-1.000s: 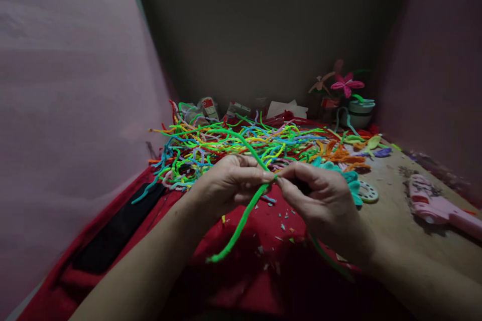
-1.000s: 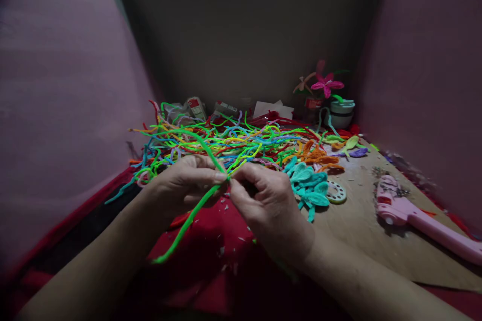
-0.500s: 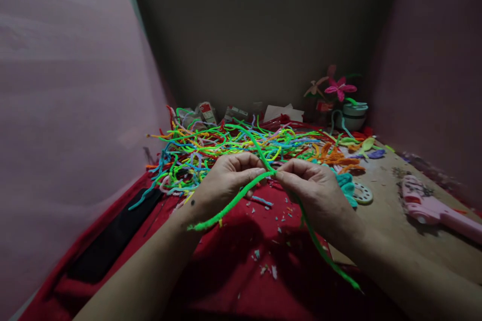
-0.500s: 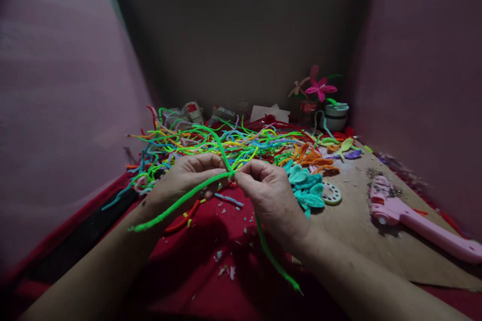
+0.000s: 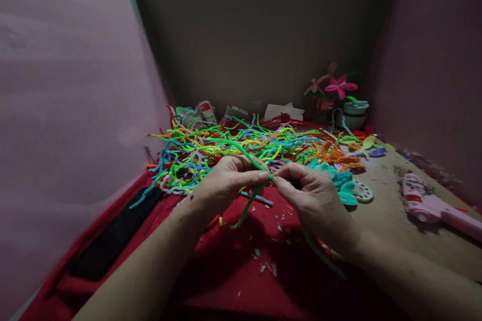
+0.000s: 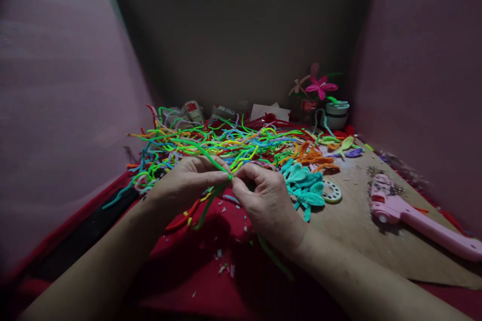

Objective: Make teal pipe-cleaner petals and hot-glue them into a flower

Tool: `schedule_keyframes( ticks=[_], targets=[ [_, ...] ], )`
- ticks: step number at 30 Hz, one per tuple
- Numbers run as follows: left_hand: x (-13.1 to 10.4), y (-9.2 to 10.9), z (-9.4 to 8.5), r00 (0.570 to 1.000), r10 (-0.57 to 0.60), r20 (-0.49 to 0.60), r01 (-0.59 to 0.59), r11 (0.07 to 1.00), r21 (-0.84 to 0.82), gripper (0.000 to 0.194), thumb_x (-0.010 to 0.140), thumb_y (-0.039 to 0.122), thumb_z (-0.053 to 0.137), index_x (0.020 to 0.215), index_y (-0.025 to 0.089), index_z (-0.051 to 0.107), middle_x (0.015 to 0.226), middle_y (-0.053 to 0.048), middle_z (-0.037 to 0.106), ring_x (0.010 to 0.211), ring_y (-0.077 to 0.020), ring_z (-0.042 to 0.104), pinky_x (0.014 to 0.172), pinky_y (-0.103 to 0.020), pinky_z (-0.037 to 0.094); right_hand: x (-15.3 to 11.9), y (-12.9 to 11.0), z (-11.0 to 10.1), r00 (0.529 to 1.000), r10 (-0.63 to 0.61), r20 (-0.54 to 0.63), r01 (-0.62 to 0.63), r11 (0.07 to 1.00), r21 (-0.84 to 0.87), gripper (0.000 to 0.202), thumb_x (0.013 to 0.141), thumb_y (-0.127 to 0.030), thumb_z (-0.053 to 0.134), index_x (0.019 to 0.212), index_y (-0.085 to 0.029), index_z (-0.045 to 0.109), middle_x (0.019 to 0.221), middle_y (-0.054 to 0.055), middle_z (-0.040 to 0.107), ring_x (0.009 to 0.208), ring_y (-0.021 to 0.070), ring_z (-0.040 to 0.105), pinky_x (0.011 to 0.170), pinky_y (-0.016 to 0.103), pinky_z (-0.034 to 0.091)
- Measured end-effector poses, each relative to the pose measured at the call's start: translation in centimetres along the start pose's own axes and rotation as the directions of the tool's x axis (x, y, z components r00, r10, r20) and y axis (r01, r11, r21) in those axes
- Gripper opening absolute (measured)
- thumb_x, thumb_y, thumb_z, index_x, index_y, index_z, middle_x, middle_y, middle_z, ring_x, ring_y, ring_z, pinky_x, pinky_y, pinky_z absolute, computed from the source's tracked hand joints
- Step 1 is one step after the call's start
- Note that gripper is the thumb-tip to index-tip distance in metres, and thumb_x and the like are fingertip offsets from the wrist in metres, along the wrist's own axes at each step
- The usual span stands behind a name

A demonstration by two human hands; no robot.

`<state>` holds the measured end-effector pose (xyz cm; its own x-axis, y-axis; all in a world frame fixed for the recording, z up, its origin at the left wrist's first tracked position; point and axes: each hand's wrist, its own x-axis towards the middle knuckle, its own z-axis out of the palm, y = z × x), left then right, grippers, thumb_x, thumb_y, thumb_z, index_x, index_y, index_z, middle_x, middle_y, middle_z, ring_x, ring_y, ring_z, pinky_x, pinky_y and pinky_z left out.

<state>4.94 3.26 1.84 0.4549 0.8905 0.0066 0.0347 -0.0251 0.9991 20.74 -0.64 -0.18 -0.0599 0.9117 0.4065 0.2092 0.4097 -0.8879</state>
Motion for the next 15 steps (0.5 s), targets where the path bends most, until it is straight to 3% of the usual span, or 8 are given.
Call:
schedule_keyframes(
  ticks=[3, 6, 8, 11, 13, 15],
  targets=[
    [-0.1, 0.2, 0.0, 1.0, -0.014, 0.027, 0.015, 1.0, -0.023, 0.018, 0.065, 0.025, 0.067, 0.077, 0.011, 0.065, 0.067, -0.002, 0.062, 0.058, -0.0088, 0.053, 0.058, -0.021, 0.042, 0.2, -0.1, -0.1, 0.999, 0.043, 0.001, -0.043, 0.998, 0.038, 0.015, 0.074, -0.021, 0.053, 0.06, -0.017, 0.055, 0.056, -0.003, 0.042, 0.053, 0.0085, 0.034, 0.048, 0.023, 0.027],
    [-0.1, 0.5, 0.3, 1.0, 0.021, 0.011, -0.02, 0.999, -0.024, 0.024, 0.066, 0.026, 0.067, 0.086, 0.012, 0.063, 0.073, -0.004, 0.063, 0.062, -0.0114, 0.056, 0.057, -0.022, 0.042, 0.5, -0.1, -0.3, 0.981, 0.188, 0.051, -0.194, 0.959, 0.205, 0.016, 0.072, -0.023, 0.055, 0.058, -0.017, 0.052, 0.052, -0.005, 0.039, 0.048, 0.0071, 0.031, 0.045, 0.022, 0.024],
    [-0.1, 0.5, 0.4, 0.997, 0.078, -0.02, -0.078, 0.997, 0.018, 0.028, 0.065, 0.027, 0.068, 0.089, 0.014, 0.061, 0.072, -0.002, 0.062, 0.059, -0.0107, 0.054, 0.053, -0.02, 0.04, 0.8, 0.0, -0.4, 0.944, 0.299, 0.14, -0.33, 0.878, 0.348, 0.016, 0.07, -0.024, 0.056, 0.057, -0.017, 0.05, 0.046, -0.006, 0.037, 0.043, 0.0061, 0.029, 0.042, 0.022, 0.022],
    [-0.2, 0.3, 0.6, 0.976, 0.19, -0.107, -0.16, 0.958, 0.238, 0.021, 0.066, 0.031, 0.067, 0.074, 0.014, 0.058, 0.06, 0.002, 0.056, 0.051, -0.0076, 0.047, 0.048, -0.019, 0.036, 1.0, 0.5, -0.5, 0.891, 0.373, 0.258, -0.453, 0.74, 0.498, 0.016, 0.067, -0.024, 0.058, 0.058, -0.018, 0.047, 0.042, -0.008, 0.036, 0.038, 0.0052, 0.027, 0.039, 0.021, 0.019],
    [-0.4, 0.0, 0.7, 0.911, 0.37, -0.182, -0.255, 0.854, 0.454, 0.02, 0.069, 0.031, 0.065, 0.065, 0.015, 0.054, 0.055, 0.003, 0.051, 0.049, -0.0067, 0.043, 0.047, -0.019, 0.035, 1.1, 0.8, -0.5, 0.885, 0.376, 0.276, -0.466, 0.689, 0.555, 0.014, 0.066, -0.024, 0.058, 0.059, -0.018, 0.046, 0.043, -0.008, 0.036, 0.036, 0.0048, 0.026, 0.037, 0.02, 0.018],
    [-0.5, -0.1, 0.6, 0.774, 0.616, -0.15, -0.379, 0.639, 0.669, 0.014, 0.071, 0.028, 0.063, 0.07, 0.016, 0.057, 0.061, 0.002, 0.053, 0.055, -0.0081, 0.045, 0.053, -0.021, 0.038, 1.1, 1.0, -0.5, 0.888, 0.373, 0.269, -0.458, 0.677, 0.576, 0.013, 0.067, -0.023, 0.057, 0.061, -0.018, 0.047, 0.043, -0.009, 0.035, 0.035, 0.0044, 0.025, 0.037, 0.02, 0.018]
  ],
)
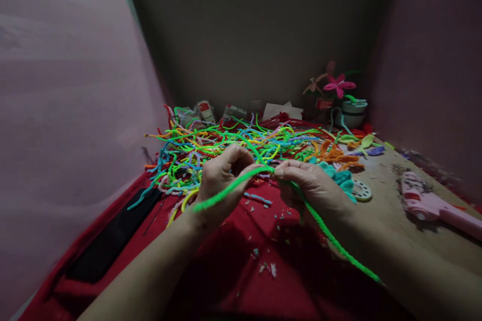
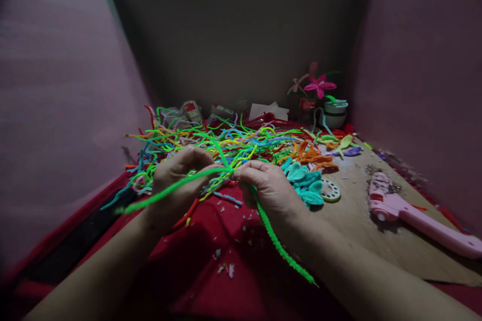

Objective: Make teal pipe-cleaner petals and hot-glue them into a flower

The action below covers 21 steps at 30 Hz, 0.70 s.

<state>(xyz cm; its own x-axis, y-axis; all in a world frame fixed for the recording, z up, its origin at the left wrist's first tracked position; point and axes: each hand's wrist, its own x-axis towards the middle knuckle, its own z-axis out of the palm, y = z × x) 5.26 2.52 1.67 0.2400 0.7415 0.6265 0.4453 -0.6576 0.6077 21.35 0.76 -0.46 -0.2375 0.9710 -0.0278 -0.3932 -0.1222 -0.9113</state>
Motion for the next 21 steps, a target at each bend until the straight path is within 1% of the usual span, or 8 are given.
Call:
schedule_keyframes(
  ticks=[2, 4, 8, 10, 13, 16, 19, 21],
  targets=[
    [0.0, -0.1, -0.1, 0.962, 0.27, -0.035, -0.259, 0.948, 0.186, 0.009, 0.073, 0.024, 0.062, 0.08, 0.018, 0.062, 0.073, -0.001, 0.057, 0.067, -0.011, 0.049, 0.065, -0.024, 0.041, 0.0, 0.0, 0.0, 1.0, -0.002, -0.001, 0.002, 1.0, -0.018, 0.013, 0.066, -0.023, 0.057, 0.06, -0.018, 0.047, 0.041, -0.009, 0.035, 0.035, 0.0043, 0.026, 0.037, 0.02, 0.018],
    [0.1, -0.1, -0.2, 0.903, 0.428, 0.037, -0.421, 0.864, 0.274, 0.011, 0.075, 0.021, 0.06, 0.085, 0.021, 0.064, 0.081, -0.003, 0.06, 0.078, -0.0137, 0.049, 0.075, -0.028, 0.039, -0.1, -0.2, 0.1, 1.0, 0.002, 0.003, -0.002, 0.999, -0.045, 0.013, 0.066, -0.021, 0.057, 0.058, -0.017, 0.047, 0.04, -0.008, 0.035, 0.035, 0.0043, 0.027, 0.037, 0.02, 0.019],
    [0.3, 0.3, -0.4, 0.894, 0.411, 0.177, -0.441, 0.876, 0.195, 0.009, 0.078, 0.02, 0.055, 0.08, 0.019, 0.064, 0.082, -0.004, 0.061, 0.081, -0.0153, 0.047, 0.079, -0.03, 0.037, -0.5, -0.7, 0.5, 1.0, -0.013, 0.007, 0.013, 0.995, -0.103, 0.013, 0.067, -0.02, 0.056, 0.058, -0.017, 0.048, 0.041, -0.008, 0.035, 0.037, 0.0049, 0.027, 0.039, 0.021, 0.02],
    [0.3, 0.7, -0.4, 0.932, 0.308, 0.192, -0.334, 0.935, 0.117, 0.01, 0.079, 0.021, 0.053, 0.075, 0.017, 0.06, 0.076, -0.003, 0.059, 0.076, -0.0141, 0.047, 0.076, -0.029, 0.037, -0.8, -0.9, 0.8, 0.998, -0.066, 0.003, 0.065, 0.977, -0.201, 0.014, 0.069, -0.021, 0.056, 0.057, -0.017, 0.048, 0.044, -0.007, 0.035, 0.04, 0.0053, 0.028, 0.04, 0.021, 0.021],
    [0.2, 1.1, -0.4, 0.956, -0.036, 0.291, 0.053, 0.997, -0.05, 0.018, 0.079, 0.027, 0.052, 0.065, 0.015, 0.053, 0.063, 0.001, 0.05, 0.062, -0.0107, 0.043, 0.062, -0.024, 0.036, -1.4, -0.8, 1.2, 0.965, -0.26, 0.024, 0.243, 0.861, -0.448, 0.018, 0.073, -0.021, 0.053, 0.056, -0.017, 0.047, 0.05, -0.005, 0.037, 0.047, 0.0065, 0.03, 0.045, 0.022, 0.025],
    [0.2, 0.8, -0.3, 0.809, -0.283, 0.515, 0.471, 0.837, -0.279, 0.022, 0.077, 0.031, 0.053, 0.063, 0.014, 0.048, 0.059, 0.003, 0.044, 0.056, -0.0085, 0.04, 0.056, -0.022, 0.034, -2.0, -0.3, 1.4, 0.845, -0.514, 0.152, 0.453, 0.534, -0.714, 0.018, 0.076, -0.018, 0.049, 0.059, -0.017, 0.05, 0.055, -0.003, 0.041, 0.052, 0.0082, 0.036, 0.051, 0.023, 0.03],
    [0.2, 0.5, -0.2, 0.759, -0.314, 0.57, 0.578, 0.729, -0.367, 0.021, 0.076, 0.03, 0.054, 0.066, 0.013, 0.05, 0.062, 0.002, 0.047, 0.059, -0.0084, 0.042, 0.059, -0.022, 0.035, -2.1, 0.1, 1.4, 0.728, -0.636, 0.255, 0.529, 0.285, -0.799, 0.016, 0.077, -0.014, 0.047, 0.062, -0.016, 0.053, 0.057, -0.002, 0.045, 0.053, 0.0082, 0.039, 0.054, 0.023, 0.031],
    [0.3, 0.7, -0.4, 0.787, -0.321, 0.527, 0.542, 0.768, -0.341, 0.018, 0.076, 0.03, 0.055, 0.068, 0.013, 0.053, 0.064, 0.002, 0.049, 0.063, -0.0085, 0.043, 0.062, -0.021, 0.035, -2.0, 0.0, 1.4, 0.758, -0.618, 0.207, 0.493, 0.336, -0.802, 0.016, 0.078, -0.015, 0.047, 0.064, -0.015, 0.055, 0.056, -0.003, 0.045, 0.052, 0.0077, 0.039, 0.053, 0.022, 0.031]
  ],
)
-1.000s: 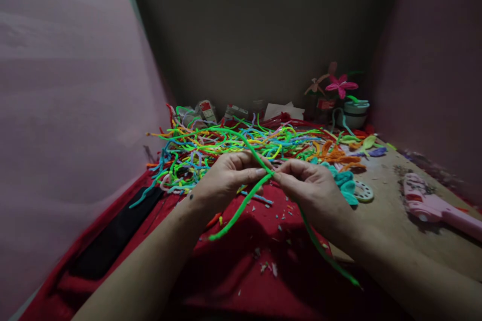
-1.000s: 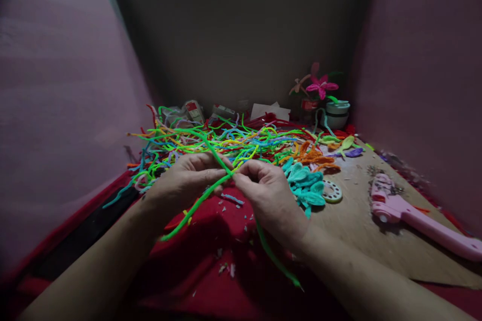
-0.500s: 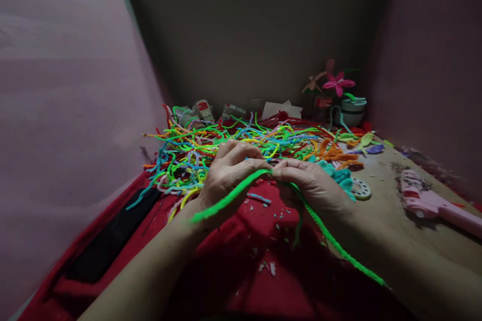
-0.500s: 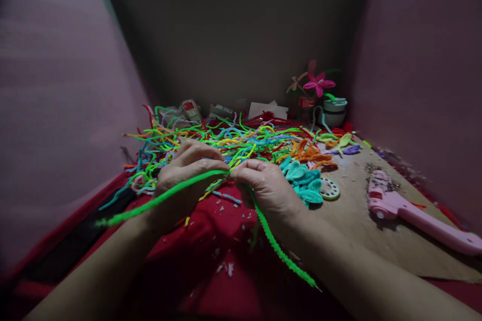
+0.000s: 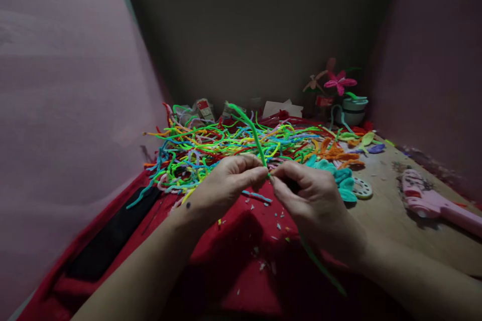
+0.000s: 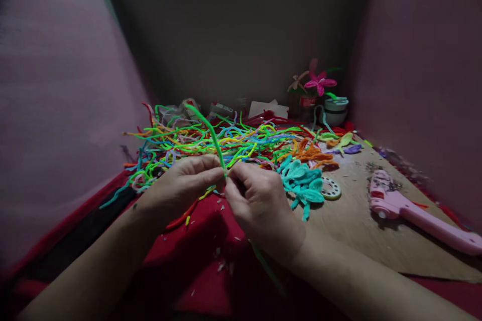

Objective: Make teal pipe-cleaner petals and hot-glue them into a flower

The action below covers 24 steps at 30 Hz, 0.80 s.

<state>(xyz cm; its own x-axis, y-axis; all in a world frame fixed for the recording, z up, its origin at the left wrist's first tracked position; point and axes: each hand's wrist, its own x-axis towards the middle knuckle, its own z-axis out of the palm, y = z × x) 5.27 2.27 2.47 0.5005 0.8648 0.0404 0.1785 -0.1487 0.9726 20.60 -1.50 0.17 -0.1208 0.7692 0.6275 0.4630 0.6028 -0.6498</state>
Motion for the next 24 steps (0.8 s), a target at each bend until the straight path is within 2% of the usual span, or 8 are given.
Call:
schedule_keyframes(
  ticks=[4, 10, 12, 16, 18, 21, 22, 24],
  targets=[
    [-0.2, 0.7, -0.4, 0.999, 0.041, -0.021, -0.039, 0.993, 0.115, 0.016, 0.074, 0.027, 0.058, 0.067, 0.013, 0.054, 0.061, 0.003, 0.048, 0.06, -0.0079, 0.043, 0.059, -0.021, 0.034, 0.8, -0.2, -0.3, 0.97, 0.203, 0.136, -0.224, 0.961, 0.165, 0.015, 0.078, -0.02, 0.049, 0.068, -0.014, 0.058, 0.058, -0.002, 0.048, 0.055, 0.0082, 0.042, 0.053, 0.021, 0.033],
    [0.0, 1.0, -1.1, 0.998, 0.049, -0.042, -0.041, 0.984, 0.175, 0.016, 0.075, 0.024, 0.055, 0.065, 0.013, 0.051, 0.058, 0.004, 0.047, 0.055, -0.0065, 0.04, 0.055, -0.02, 0.031, 1.9, 0.4, -1.1, 0.793, 0.407, 0.454, -0.58, 0.731, 0.358, 0.016, 0.07, -0.025, 0.059, 0.06, -0.013, 0.058, 0.05, -0.005, 0.045, 0.044, 0.0046, 0.033, 0.044, 0.02, 0.026],
    [0.0, 1.0, -1.1, 0.999, 0.039, -0.021, -0.034, 0.978, 0.208, 0.018, 0.076, 0.025, 0.054, 0.064, 0.013, 0.051, 0.058, 0.004, 0.046, 0.056, -0.007, 0.04, 0.055, -0.02, 0.031, 2.0, 0.6, -1.3, 0.779, 0.42, 0.466, -0.597, 0.724, 0.346, 0.015, 0.07, -0.024, 0.058, 0.059, -0.013, 0.058, 0.049, -0.005, 0.044, 0.043, 0.0041, 0.031, 0.043, 0.02, 0.025],
    [0.1, 1.1, -1.1, 0.999, 0.044, 0.002, -0.043, 0.957, 0.288, 0.024, 0.077, 0.028, 0.053, 0.058, 0.013, 0.048, 0.056, 0.004, 0.04, 0.054, -0.0064, 0.035, 0.053, -0.02, 0.029, 2.0, 0.3, -1.4, 0.813, 0.398, 0.424, -0.535, 0.798, 0.278, 0.017, 0.071, -0.022, 0.055, 0.056, -0.014, 0.054, 0.05, -0.005, 0.043, 0.045, 0.0047, 0.033, 0.045, 0.02, 0.026],
    [0.1, 1.2, -1.2, 0.999, 0.03, 0.013, -0.033, 0.947, 0.32, 0.024, 0.077, 0.028, 0.052, 0.058, 0.014, 0.045, 0.055, 0.005, 0.037, 0.053, -0.0063, 0.032, 0.05, -0.02, 0.027, 1.9, 0.1, -1.4, 0.784, 0.404, 0.472, -0.551, 0.803, 0.226, 0.02, 0.074, -0.022, 0.052, 0.055, -0.015, 0.05, 0.048, -0.005, 0.044, 0.045, 0.0058, 0.037, 0.046, 0.02, 0.028],
    [0.1, 1.1, -1.5, 0.999, -0.002, 0.052, -0.018, 0.929, 0.37, 0.022, 0.076, 0.027, 0.05, 0.06, 0.014, 0.043, 0.057, 0.005, 0.034, 0.054, -0.0065, 0.031, 0.05, -0.02, 0.027, 2.0, 0.2, -1.4, 0.693, 0.426, 0.582, -0.59, 0.798, 0.118, 0.025, 0.076, -0.024, 0.049, 0.053, -0.017, 0.046, 0.042, -0.006, 0.041, 0.038, 0.006, 0.034, 0.043, 0.021, 0.027],
    [0.1, 1.1, -1.6, 0.998, -0.01, 0.065, -0.017, 0.919, 0.393, 0.022, 0.076, 0.027, 0.05, 0.06, 0.015, 0.043, 0.058, 0.005, 0.034, 0.054, -0.0066, 0.031, 0.05, -0.02, 0.027, 2.0, 0.3, -1.4, 0.689, 0.421, 0.591, -0.569, 0.818, 0.08, 0.025, 0.076, -0.024, 0.049, 0.052, -0.017, 0.046, 0.041, -0.006, 0.04, 0.037, 0.0058, 0.032, 0.043, 0.022, 0.026],
    [0.1, 1.1, -1.9, 0.997, -0.019, 0.078, -0.018, 0.896, 0.444, 0.022, 0.076, 0.028, 0.05, 0.06, 0.015, 0.041, 0.059, 0.005, 0.032, 0.054, -0.0066, 0.03, 0.05, -0.02, 0.027, 2.0, 0.7, -1.4, 0.738, 0.386, 0.554, -0.465, 0.885, 0.003, 0.027, 0.075, -0.022, 0.051, 0.049, -0.017, 0.048, 0.042, -0.005, 0.04, 0.04, 0.0061, 0.034, 0.045, 0.022, 0.028]
  ],
)
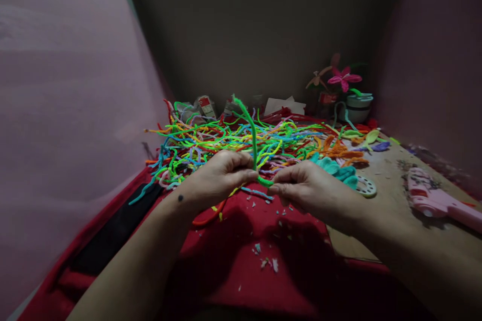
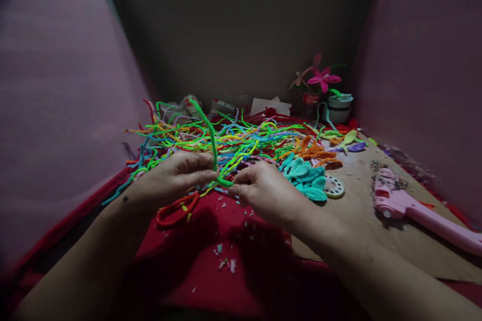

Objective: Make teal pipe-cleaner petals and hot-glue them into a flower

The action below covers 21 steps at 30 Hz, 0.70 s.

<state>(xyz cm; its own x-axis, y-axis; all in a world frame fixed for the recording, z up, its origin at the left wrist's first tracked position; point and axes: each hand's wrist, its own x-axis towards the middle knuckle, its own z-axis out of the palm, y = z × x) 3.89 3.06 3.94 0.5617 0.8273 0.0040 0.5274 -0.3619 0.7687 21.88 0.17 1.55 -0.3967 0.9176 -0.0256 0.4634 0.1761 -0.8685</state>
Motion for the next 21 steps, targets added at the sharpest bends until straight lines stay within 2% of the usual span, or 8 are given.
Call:
schedule_keyframes(
  ticks=[5, 11, 13, 15, 16, 18, 20, 21],
  targets=[
    [-0.1, -0.1, -0.6, 1.0, -0.012, 0.011, 0.011, 0.996, 0.083, 0.023, 0.075, 0.03, 0.049, 0.059, 0.015, 0.041, 0.058, 0.005, 0.032, 0.054, -0.007, 0.03, 0.051, -0.02, 0.028, 0.2, 0.6, 0.1, 0.983, -0.159, -0.093, 0.133, 0.96, -0.247, 0.028, 0.078, -0.023, 0.047, 0.051, -0.016, 0.05, 0.048, -0.004, 0.041, 0.05, 0.0079, 0.036, 0.05, 0.022, 0.027],
    [0.5, -0.5, -0.8, 0.999, 0.0, -0.043, 0.008, 0.983, 0.185, 0.023, 0.075, 0.028, 0.048, 0.057, 0.015, 0.04, 0.057, 0.005, 0.03, 0.053, -0.0068, 0.029, 0.05, -0.02, 0.027, 0.0, 0.6, 0.0, 0.993, -0.118, 0.006, 0.11, 0.908, -0.405, 0.031, 0.079, -0.02, 0.045, 0.048, -0.016, 0.048, 0.045, -0.005, 0.032, 0.045, 0.007, 0.027, 0.045, 0.021, 0.022],
    [0.5, -0.6, -0.8, 0.999, 0.0, -0.044, 0.009, 0.978, 0.207, 0.023, 0.075, 0.028, 0.048, 0.057, 0.015, 0.04, 0.057, 0.005, 0.03, 0.053, -0.0067, 0.03, 0.05, -0.02, 0.027, -0.2, 0.6, -0.1, 0.99, -0.139, 0.022, 0.134, 0.883, -0.45, 0.033, 0.081, -0.021, 0.044, 0.05, -0.016, 0.052, 0.045, -0.004, 0.035, 0.044, 0.0074, 0.028, 0.044, 0.022, 0.023],
    [0.5, -0.5, -0.7, 1.0, 0.001, -0.019, 0.003, 0.976, 0.217, 0.023, 0.075, 0.029, 0.047, 0.058, 0.015, 0.042, 0.057, 0.005, 0.032, 0.053, -0.0067, 0.031, 0.05, -0.02, 0.028, -0.3, 0.7, -0.3, 0.975, -0.222, -0.03, 0.182, 0.862, -0.474, 0.03, 0.084, -0.024, 0.042, 0.062, -0.017, 0.061, 0.051, -0.002, 0.047, 0.047, 0.0085, 0.037, 0.046, 0.021, 0.028],
    [0.4, -0.5, -0.7, 1.0, -0.001, 0.002, 0.001, 0.975, 0.221, 0.023, 0.076, 0.03, 0.047, 0.059, 0.014, 0.043, 0.057, 0.005, 0.033, 0.054, -0.0068, 0.032, 0.05, -0.02, 0.028, -0.3, 0.6, -0.4, 0.95, -0.299, -0.093, 0.218, 0.844, -0.49, 0.026, 0.085, -0.024, 0.042, 0.073, -0.017, 0.065, 0.059, 0.0, 0.054, 0.052, 0.0097, 0.042, 0.049, 0.021, 0.032],
    [0.3, -0.3, -0.5, 0.999, -0.002, 0.05, -0.01, 0.973, 0.232, 0.023, 0.076, 0.031, 0.046, 0.061, 0.014, 0.047, 0.058, 0.004, 0.037, 0.054, -0.0072, 0.034, 0.051, -0.02, 0.03, -0.2, 0.4, -0.4, 0.841, -0.497, -0.215, 0.312, 0.77, -0.556, 0.023, 0.085, -0.022, 0.043, 0.093, -0.02, 0.065, 0.077, 0.004, 0.061, 0.067, 0.0133, 0.05, 0.06, 0.024, 0.038],
    [0.2, -0.2, -0.2, 0.996, 0.033, 0.089, -0.052, 0.975, 0.214, 0.021, 0.076, 0.03, 0.047, 0.064, 0.013, 0.052, 0.06, 0.003, 0.042, 0.058, -0.0083, 0.038, 0.055, -0.02, 0.033, 0.1, -0.1, -0.3, 0.712, -0.668, -0.218, 0.393, 0.636, -0.663, 0.023, 0.084, -0.018, 0.045, 0.098, -0.02, 0.064, 0.089, 0.007, 0.062, 0.08, 0.0167, 0.05, 0.07, 0.028, 0.039],
    [0.2, -0.1, -0.1, 0.993, 0.06, 0.101, -0.078, 0.979, 0.187, 0.02, 0.076, 0.028, 0.047, 0.066, 0.013, 0.053, 0.062, 0.003, 0.045, 0.06, -0.009, 0.04, 0.057, -0.021, 0.034, 0.2, -0.4, -0.2, 0.677, -0.715, -0.175, 0.41, 0.564, -0.717, 0.022, 0.084, -0.018, 0.045, 0.095, -0.019, 0.064, 0.091, 0.008, 0.062, 0.083, 0.0182, 0.048, 0.073, 0.03, 0.038]
  ],
)
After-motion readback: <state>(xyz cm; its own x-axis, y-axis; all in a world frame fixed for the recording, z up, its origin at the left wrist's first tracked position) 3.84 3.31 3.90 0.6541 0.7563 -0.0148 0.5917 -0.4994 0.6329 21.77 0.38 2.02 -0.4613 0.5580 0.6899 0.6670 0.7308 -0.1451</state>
